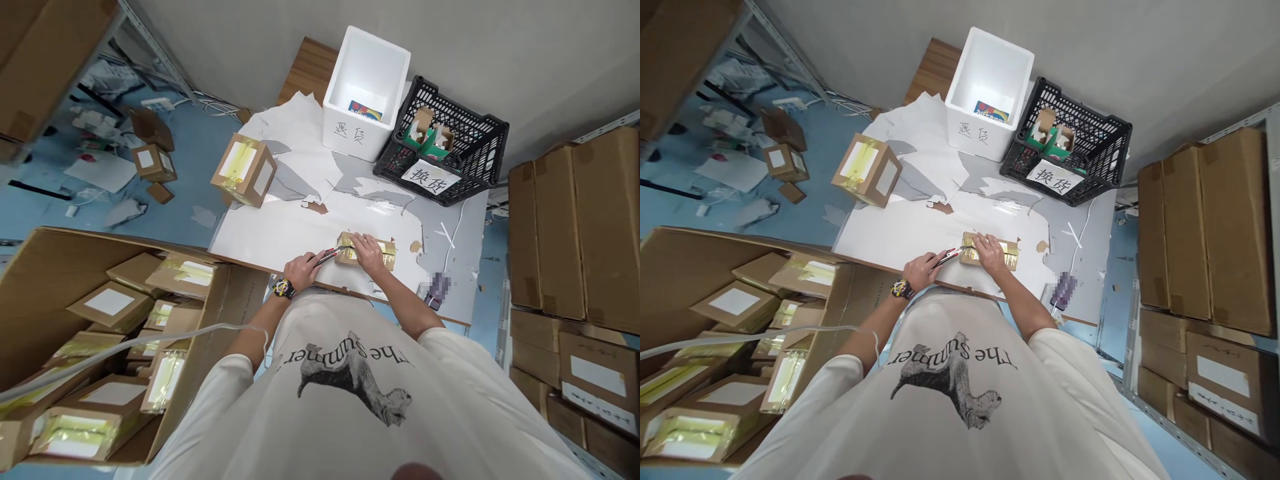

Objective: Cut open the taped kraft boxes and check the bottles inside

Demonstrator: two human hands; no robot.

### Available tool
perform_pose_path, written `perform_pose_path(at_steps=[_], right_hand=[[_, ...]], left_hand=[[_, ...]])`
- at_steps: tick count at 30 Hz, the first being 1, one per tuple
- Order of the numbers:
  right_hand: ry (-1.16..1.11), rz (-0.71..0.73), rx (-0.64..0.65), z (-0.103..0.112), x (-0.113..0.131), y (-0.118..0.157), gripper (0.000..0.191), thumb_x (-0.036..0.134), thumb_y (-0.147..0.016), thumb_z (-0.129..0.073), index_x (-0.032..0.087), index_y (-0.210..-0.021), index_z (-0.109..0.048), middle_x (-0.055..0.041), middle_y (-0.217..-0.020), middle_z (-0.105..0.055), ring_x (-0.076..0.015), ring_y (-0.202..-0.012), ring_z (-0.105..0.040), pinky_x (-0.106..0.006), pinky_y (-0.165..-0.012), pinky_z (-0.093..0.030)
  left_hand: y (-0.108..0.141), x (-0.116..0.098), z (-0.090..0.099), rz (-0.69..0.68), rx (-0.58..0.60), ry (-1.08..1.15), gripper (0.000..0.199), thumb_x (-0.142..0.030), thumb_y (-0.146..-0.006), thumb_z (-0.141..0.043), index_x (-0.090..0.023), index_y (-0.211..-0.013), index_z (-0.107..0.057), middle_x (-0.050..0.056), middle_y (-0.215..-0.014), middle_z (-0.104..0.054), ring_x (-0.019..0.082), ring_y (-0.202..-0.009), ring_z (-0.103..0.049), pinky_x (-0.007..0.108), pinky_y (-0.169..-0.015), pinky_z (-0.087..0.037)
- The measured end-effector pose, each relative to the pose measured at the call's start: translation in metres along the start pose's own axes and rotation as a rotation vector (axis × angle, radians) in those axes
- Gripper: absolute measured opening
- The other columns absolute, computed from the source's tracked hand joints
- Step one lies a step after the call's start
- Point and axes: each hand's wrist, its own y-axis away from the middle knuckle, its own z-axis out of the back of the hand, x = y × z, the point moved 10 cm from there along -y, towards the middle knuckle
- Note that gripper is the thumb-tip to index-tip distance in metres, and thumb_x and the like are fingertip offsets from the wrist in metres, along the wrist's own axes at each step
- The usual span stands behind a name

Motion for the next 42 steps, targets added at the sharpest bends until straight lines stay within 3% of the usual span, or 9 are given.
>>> perform_pose_path(at_steps=[6,12,19,24,29,34,37,39,42], right_hand=[[0.021,-0.013,0.038,-0.005,0.001,-0.003,0.049,0.027,-0.119,-0.042,0.021,-0.156,-0.074,-0.0135,-0.156,-0.076,-0.0338,-0.139,-0.068,-0.055,-0.126,-0.052],[-0.001,-0.062,0.110,-0.006,-0.003,-0.004,0.049,0.027,-0.120,-0.045,0.021,-0.160,-0.072,-0.0129,-0.163,-0.071,-0.0329,-0.145,-0.066,-0.053,-0.132,-0.047],[-0.092,-0.081,0.055,0.002,-0.001,-0.010,0.051,0.029,-0.120,-0.040,0.023,-0.158,-0.074,-0.0114,-0.157,-0.075,-0.0334,-0.141,-0.069,-0.056,-0.129,-0.051],[-0.102,-0.092,0.014,0.005,-0.007,-0.012,0.053,0.030,-0.120,-0.037,0.021,-0.156,-0.075,-0.0129,-0.152,-0.078,-0.0338,-0.136,-0.070,-0.056,-0.126,-0.053],[-0.088,-0.071,0.042,0.004,-0.009,-0.018,0.050,0.027,-0.120,-0.039,0.021,-0.152,-0.077,-0.0143,-0.152,-0.077,-0.0329,-0.130,-0.073,-0.052,-0.123,-0.054],[-0.090,-0.086,0.084,0.005,0.005,-0.022,0.046,0.029,-0.120,-0.046,0.023,-0.156,-0.074,-0.0121,-0.163,-0.070,-0.0321,-0.146,-0.065,-0.053,-0.133,-0.044],[-0.135,-0.112,0.015,0.018,-0.015,0.011,0.052,0.041,-0.120,-0.047,0.026,-0.168,-0.062,-0.0115,-0.173,-0.060,-0.0317,-0.162,-0.051,-0.056,-0.138,-0.038],[-0.112,-0.405,-0.178,0.046,-0.073,0.069,0.058,0.043,-0.121,-0.035,0.020,-0.170,-0.058,-0.0189,-0.170,-0.060,-0.0326,-0.161,-0.051,-0.057,-0.135,-0.041],[-0.014,-0.986,-0.444,0.088,-0.164,0.209,0.069,0.046,-0.120,-0.021,0.007,-0.155,-0.068,-0.0312,-0.147,-0.069,-0.0385,-0.143,-0.063,-0.064,-0.124,-0.049]], left_hand=[[-0.011,0.030,0.009,-0.146,-0.017,-0.065,0.057,-0.045,-0.118,-0.043,-0.036,-0.172,-0.060,0.014,-0.136,-0.076,0.029,-0.109,-0.073,0.039,-0.086,-0.056],[-0.022,0.007,0.005,-0.177,-0.006,-0.012,0.060,-0.045,-0.118,-0.043,-0.035,-0.176,-0.055,0.014,-0.137,-0.074,0.029,-0.110,-0.073,0.038,-0.085,-0.057],[-0.017,0.028,0.014,-0.141,0.002,-0.005,0.058,-0.045,-0.117,-0.047,-0.038,-0.173,-0.057,0.014,-0.135,-0.074,0.029,-0.111,-0.072,0.036,-0.084,-0.056],[-0.030,0.016,0.017,-0.116,-0.007,0.007,0.065,-0.044,-0.114,-0.052,-0.034,-0.178,-0.050,0.015,-0.132,-0.074,0.030,-0.109,-0.072,0.037,-0.086,-0.056],[-0.049,0.016,0.027,-0.071,-0.016,0.021,0.062,-0.049,-0.114,-0.054,-0.033,-0.174,-0.056,0.014,-0.134,-0.074,0.028,-0.114,-0.070,0.035,-0.089,-0.054],[-0.021,0.022,0.028,-0.120,-0.030,0.041,0.060,-0.044,-0.114,-0.053,-0.032,-0.172,-0.059,0.014,-0.128,-0.077,0.028,-0.111,-0.073,0.034,-0.086,-0.056],[0.001,0.034,0.017,-0.071,-0.088,0.089,0.061,-0.048,-0.115,-0.049,-0.028,-0.171,-0.061,0.013,-0.131,-0.078,0.028,-0.112,-0.075,0.032,-0.080,-0.056],[0.007,0.037,0.008,-0.065,-0.095,0.112,0.062,-0.052,-0.115,-0.048,-0.028,-0.170,-0.062,0.013,-0.133,-0.078,0.028,-0.112,-0.076,0.032,-0.080,-0.056],[0.006,0.034,0.005,-0.046,-0.097,0.138,0.064,-0.056,-0.114,-0.048,-0.028,-0.170,-0.061,0.012,-0.133,-0.078,0.029,-0.113,-0.075,0.031,-0.082,-0.057]])
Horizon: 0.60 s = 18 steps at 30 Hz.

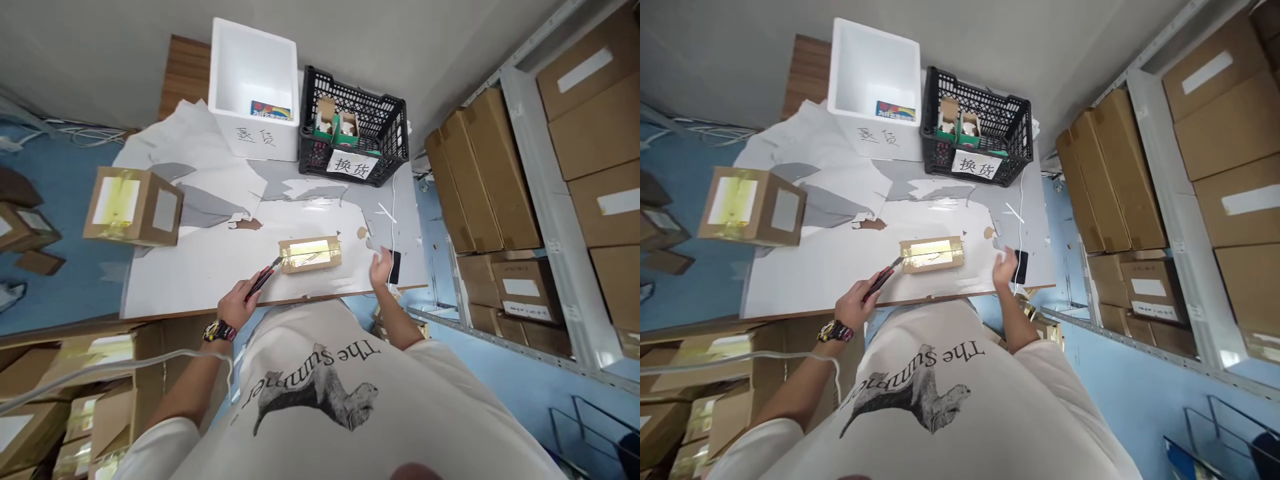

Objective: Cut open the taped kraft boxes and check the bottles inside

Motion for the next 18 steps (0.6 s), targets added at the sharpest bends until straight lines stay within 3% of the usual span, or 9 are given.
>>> perform_pose_path(at_steps=[2,4,7,9,11,12,15,18], right_hand=[[0.061,-0.173,-0.049,0.031,-0.074,0.003,0.074,0.054,-0.118,-0.022,0.007,-0.144,-0.073,-0.0355,-0.143,-0.068,-0.0411,-0.136,-0.065,-0.067,-0.120,-0.049],[0.099,-0.212,0.001,0.041,-0.115,0.007,0.074,0.061,-0.116,-0.025,0.013,-0.140,-0.075,-0.0310,-0.144,-0.068,-0.0410,-0.134,-0.065,-0.074,-0.118,-0.049],[0.143,-0.209,0.092,0.035,-0.130,0.010,0.070,0.062,-0.116,-0.025,0.020,-0.143,-0.074,-0.0249,-0.148,-0.067,-0.0392,-0.135,-0.065,-0.078,-0.116,-0.048],[0.140,-0.211,0.050,0.033,-0.116,0.009,0.068,0.055,-0.118,-0.024,0.017,-0.149,-0.071,-0.0279,-0.149,-0.066,-0.0400,-0.137,-0.064,-0.075,-0.117,-0.049],[0.102,-0.157,0.005,0.027,-0.079,0.006,0.067,0.047,-0.119,-0.023,0.010,-0.155,-0.066,-0.0315,-0.147,-0.067,-0.0402,-0.139,-0.063,-0.069,-0.120,-0.050],[0.068,-0.083,0.025,0.019,-0.049,0.005,0.065,0.044,-0.119,-0.025,0.008,-0.156,-0.065,-0.0317,-0.146,-0.068,-0.0392,-0.140,-0.063,-0.064,-0.122,-0.050],[-0.065,0.306,0.243,-0.026,0.081,0.009,0.054,0.034,-0.119,-0.039,0.018,-0.165,-0.062,-0.0216,-0.155,-0.068,-0.0338,-0.151,-0.058,-0.056,-0.132,-0.045],[-0.066,0.710,0.461,-0.071,0.210,0.030,0.057,0.035,-0.117,-0.056,0.030,-0.173,-0.055,-0.0107,-0.174,-0.057,-0.0340,-0.166,-0.044,-0.058,-0.142,-0.029]], left_hand=[[-0.005,-0.003,0.003,0.015,-0.005,0.013,0.064,-0.057,-0.114,-0.048,-0.029,-0.171,-0.060,0.011,-0.130,-0.078,0.028,-0.112,-0.075,0.031,-0.083,-0.057],[-0.008,-0.006,0.007,0.022,-0.003,0.018,0.065,-0.058,-0.114,-0.047,-0.029,-0.170,-0.060,0.010,-0.127,-0.078,0.028,-0.111,-0.075,0.031,-0.084,-0.058],[-0.011,-0.007,0.012,0.019,0.012,0.006,0.065,-0.059,-0.114,-0.047,-0.028,-0.169,-0.060,0.010,-0.125,-0.079,0.028,-0.111,-0.075,0.032,-0.085,-0.058],[-0.011,-0.007,0.013,0.011,0.018,-0.011,0.065,-0.059,-0.114,-0.048,-0.027,-0.169,-0.060,0.010,-0.125,-0.079,0.029,-0.111,-0.075,0.032,-0.085,-0.057],[-0.012,-0.007,0.014,0.010,0.016,-0.032,0.064,-0.058,-0.114,-0.048,-0.027,-0.169,-0.061,0.010,-0.126,-0.078,0.029,-0.111,-0.075,0.032,-0.083,-0.057],[-0.013,-0.007,0.014,0.011,0.014,-0.041,0.064,-0.058,-0.114,-0.048,-0.027,-0.168,-0.061,0.011,-0.126,-0.078,0.029,-0.111,-0.075,0.032,-0.083,-0.056],[-0.015,-0.009,0.015,0.014,0.002,-0.060,0.064,-0.057,-0.114,-0.048,-0.028,-0.170,-0.060,0.011,-0.130,-0.078,0.030,-0.113,-0.075,0.032,-0.083,-0.056],[-0.015,-0.010,0.015,0.006,0.004,-0.069,0.064,-0.056,-0.114,-0.048,-0.028,-0.171,-0.059,0.011,-0.132,-0.078,0.030,-0.114,-0.076,0.032,-0.083,-0.057]])
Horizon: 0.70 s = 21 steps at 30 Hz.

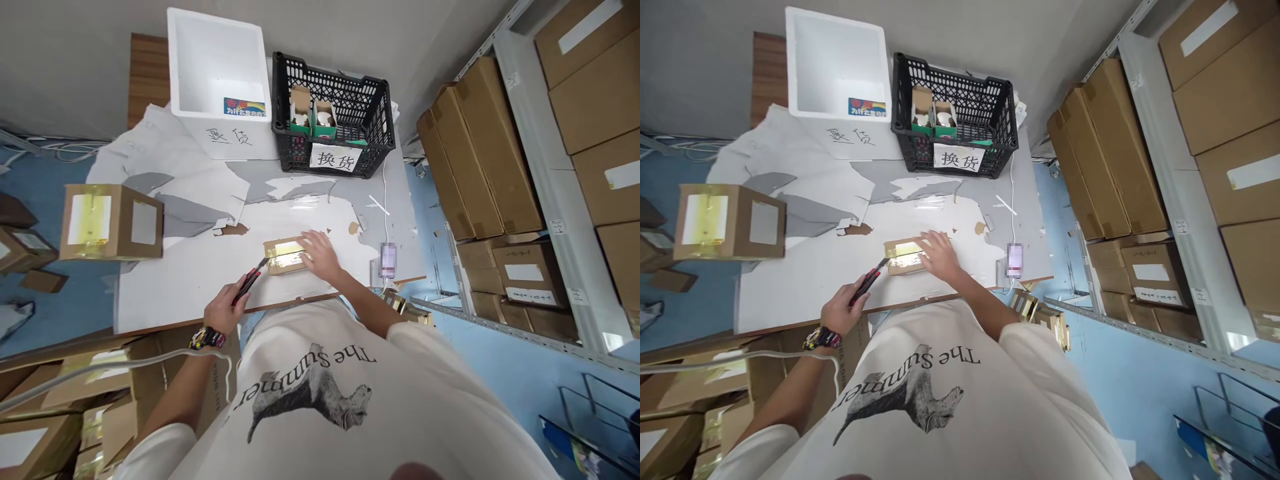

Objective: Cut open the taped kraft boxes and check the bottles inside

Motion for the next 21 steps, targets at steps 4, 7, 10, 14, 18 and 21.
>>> perform_pose_path(at_steps=[4,7,10,14,18,21], right_hand=[[0.076,0.168,0.200,-0.041,0.052,-0.057,0.063,0.039,-0.113,-0.069,0.028,-0.173,-0.054,-0.0127,-0.176,-0.057,-0.0401,-0.161,-0.049,-0.069,-0.140,-0.026],[0.087,0.182,0.259,-0.057,0.046,-0.058,0.052,0.038,-0.118,-0.060,0.026,-0.169,-0.059,-0.0137,-0.169,-0.064,-0.0359,-0.147,-0.063,-0.063,-0.135,-0.039],[0.094,0.179,0.221,-0.059,0.034,-0.049,0.046,0.039,-0.121,-0.052,0.022,-0.161,-0.069,-0.0134,-0.167,-0.067,-0.0351,-0.145,-0.066,-0.054,-0.128,-0.049],[0.088,0.194,0.142,-0.055,0.030,-0.046,0.046,0.035,-0.123,-0.045,0.018,-0.154,-0.075,-0.0141,-0.160,-0.072,-0.0320,-0.138,-0.071,-0.048,-0.123,-0.052],[0.075,0.205,0.096,-0.052,0.032,-0.047,0.046,0.034,-0.124,-0.041,0.018,-0.146,-0.079,-0.0153,-0.145,-0.080,-0.0292,-0.130,-0.073,-0.044,-0.118,-0.053],[0.095,0.148,0.126,-0.054,0.026,-0.047,0.050,0.037,-0.126,-0.038,0.020,-0.126,-0.085,-0.0138,-0.112,-0.086,-0.0269,-0.106,-0.078,-0.040,-0.107,-0.055]], left_hand=[[-0.001,0.001,-0.001,-0.005,-0.003,-0.008,0.062,-0.056,-0.116,-0.047,-0.028,-0.169,-0.062,0.012,-0.134,-0.078,0.029,-0.111,-0.076,0.032,-0.082,-0.057],[-0.002,0.000,-0.002,-0.012,-0.017,-0.015,0.061,-0.053,-0.116,-0.048,-0.029,-0.170,-0.061,0.012,-0.134,-0.078,0.029,-0.113,-0.076,0.032,-0.083,-0.056],[-0.005,-0.005,-0.008,-0.027,0.032,-0.035,0.060,-0.051,-0.115,-0.049,-0.031,-0.171,-0.061,0.012,-0.135,-0.078,0.029,-0.114,-0.076,0.032,-0.080,-0.056],[-0.016,-0.012,-0.011,-0.026,0.090,-0.079,0.059,-0.047,-0.117,-0.047,-0.033,-0.172,-0.059,0.012,-0.137,-0.077,0.028,-0.113,-0.075,0.033,-0.078,-0.056],[-0.033,-0.016,-0.010,-0.062,0.114,-0.107,0.058,-0.045,-0.118,-0.046,-0.036,-0.175,-0.056,0.013,-0.137,-0.076,0.029,-0.113,-0.073,0.034,-0.080,-0.055],[-0.043,-0.001,-0.001,-0.049,0.105,-0.123,0.058,-0.045,-0.118,-0.046,-0.036,-0.174,-0.057,0.013,-0.135,-0.075,0.030,-0.112,-0.073,0.035,-0.080,-0.055]])
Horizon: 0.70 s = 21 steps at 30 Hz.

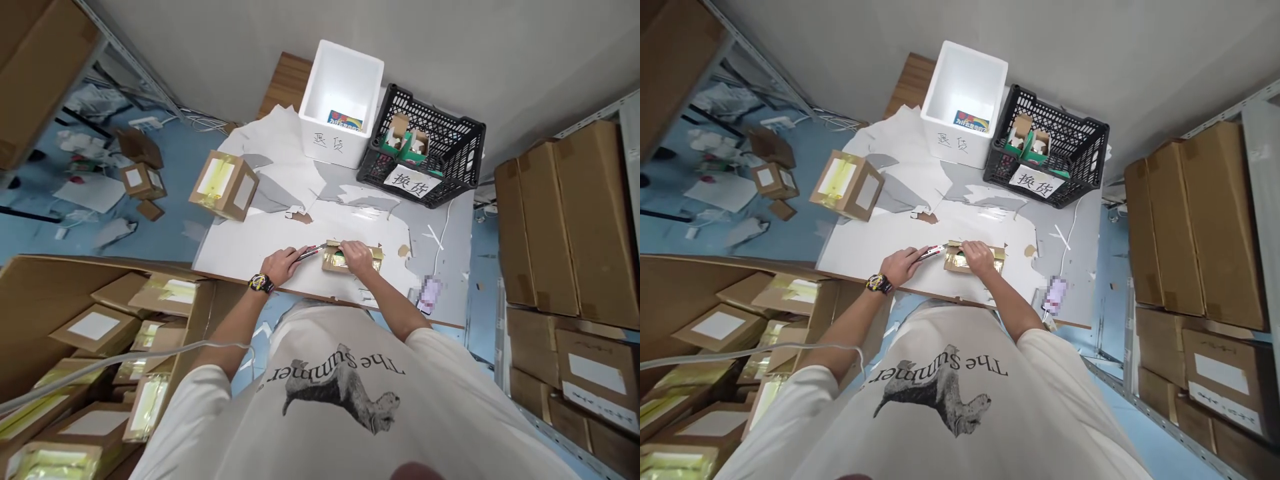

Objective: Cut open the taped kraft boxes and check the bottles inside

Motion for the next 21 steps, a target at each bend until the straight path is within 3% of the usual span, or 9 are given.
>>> perform_pose_path(at_steps=[2,6,8,11,14,16,19,21], right_hand=[[-0.003,-0.011,0.004,0.001,-0.001,0.000,0.051,0.040,-0.126,-0.037,0.020,-0.122,-0.084,-0.0132,-0.107,-0.086,-0.0268,-0.102,-0.077,-0.039,-0.103,-0.055],[-0.038,0.023,-0.012,0.014,0.010,0.003,0.045,0.046,-0.123,-0.047,0.019,-0.141,-0.078,-0.0163,-0.137,-0.082,-0.0321,-0.124,-0.072,-0.047,-0.118,-0.049],[-0.056,0.032,-0.007,0.023,0.014,0.011,0.047,0.051,-0.119,-0.057,0.022,-0.151,-0.073,-0.0164,-0.149,-0.076,-0.0366,-0.138,-0.065,-0.058,-0.132,-0.038],[-0.133,-0.048,-0.053,0.040,0.000,0.034,0.053,0.056,-0.114,-0.065,0.028,-0.158,-0.069,-0.0143,-0.161,-0.069,-0.0393,-0.153,-0.054,-0.068,-0.140,-0.021],[-0.263,-0.356,-0.255,0.063,-0.053,0.073,0.053,0.056,-0.116,-0.054,0.024,-0.156,-0.071,-0.0174,-0.160,-0.068,-0.0365,-0.153,-0.055,-0.063,-0.137,-0.032],[-0.361,-0.632,-0.363,0.066,-0.095,0.104,0.061,0.060,-0.115,-0.048,0.019,-0.153,-0.072,-0.0208,-0.154,-0.070,-0.0353,-0.147,-0.060,-0.057,-0.129,-0.044],[-0.578,-0.942,-0.248,0.036,-0.131,0.132,0.069,0.071,-0.110,-0.048,0.020,-0.150,-0.074,-0.0169,-0.139,-0.078,-0.0315,-0.127,-0.071,-0.046,-0.112,-0.058],[-0.735,-1.026,-0.083,0.011,-0.131,0.136,0.068,0.075,-0.108,-0.050,0.024,-0.147,-0.075,-0.0114,-0.129,-0.081,-0.0282,-0.111,-0.075,-0.040,-0.095,-0.064]], left_hand=[[0.001,0.022,0.010,0.061,-0.041,0.005,0.059,-0.046,-0.117,-0.046,-0.035,-0.174,-0.056,0.013,-0.135,-0.075,0.031,-0.112,-0.073,0.035,-0.080,-0.055],[0.020,0.065,0.021,0.212,-0.172,0.093,0.063,-0.049,-0.115,-0.051,-0.032,-0.176,-0.054,0.014,-0.137,-0.074,0.032,-0.117,-0.073,0.036,-0.086,-0.057],[0.029,0.080,0.012,0.287,-0.228,0.157,0.064,-0.046,-0.114,-0.053,-0.028,-0.175,-0.054,0.014,-0.138,-0.074,0.033,-0.122,-0.072,0.038,-0.094,-0.058],[0.030,0.091,-0.023,0.404,-0.204,0.220,0.064,-0.038,-0.111,-0.054,-0.020,-0.172,-0.058,0.018,-0.135,-0.075,0.036,-0.126,-0.071,0.044,-0.105,-0.056],[0.020,0.090,-0.058,0.509,-0.124,0.229,0.063,-0.033,-0.106,-0.057,-0.015,-0.166,-0.063,0.022,-0.137,-0.074,0.041,-0.128,-0.068,0.052,-0.113,-0.052],[0.011,0.082,-0.062,0.570,-0.162,0.211,0.063,-0.029,-0.101,-0.061,-0.015,-0.162,-0.067,0.024,-0.149,-0.068,0.044,-0.139,-0.062,0.058,-0.119,-0.047],[-0.011,0.050,-0.055,0.510,-0.247,0.322,0.065,-0.030,-0.102,-0.060,-0.016,-0.165,-0.064,0.022,-0.163,-0.062,0.041,-0.148,-0.057,0.056,-0.124,-0.044],[-0.032,0.019,-0.060,0.408,-0.166,0.506,0.066,-0.043,-0.109,-0.055,-0.019,-0.170,-0.060,0.019,-0.156,-0.069,0.036,-0.137,-0.067,0.049,-0.117,-0.051]])
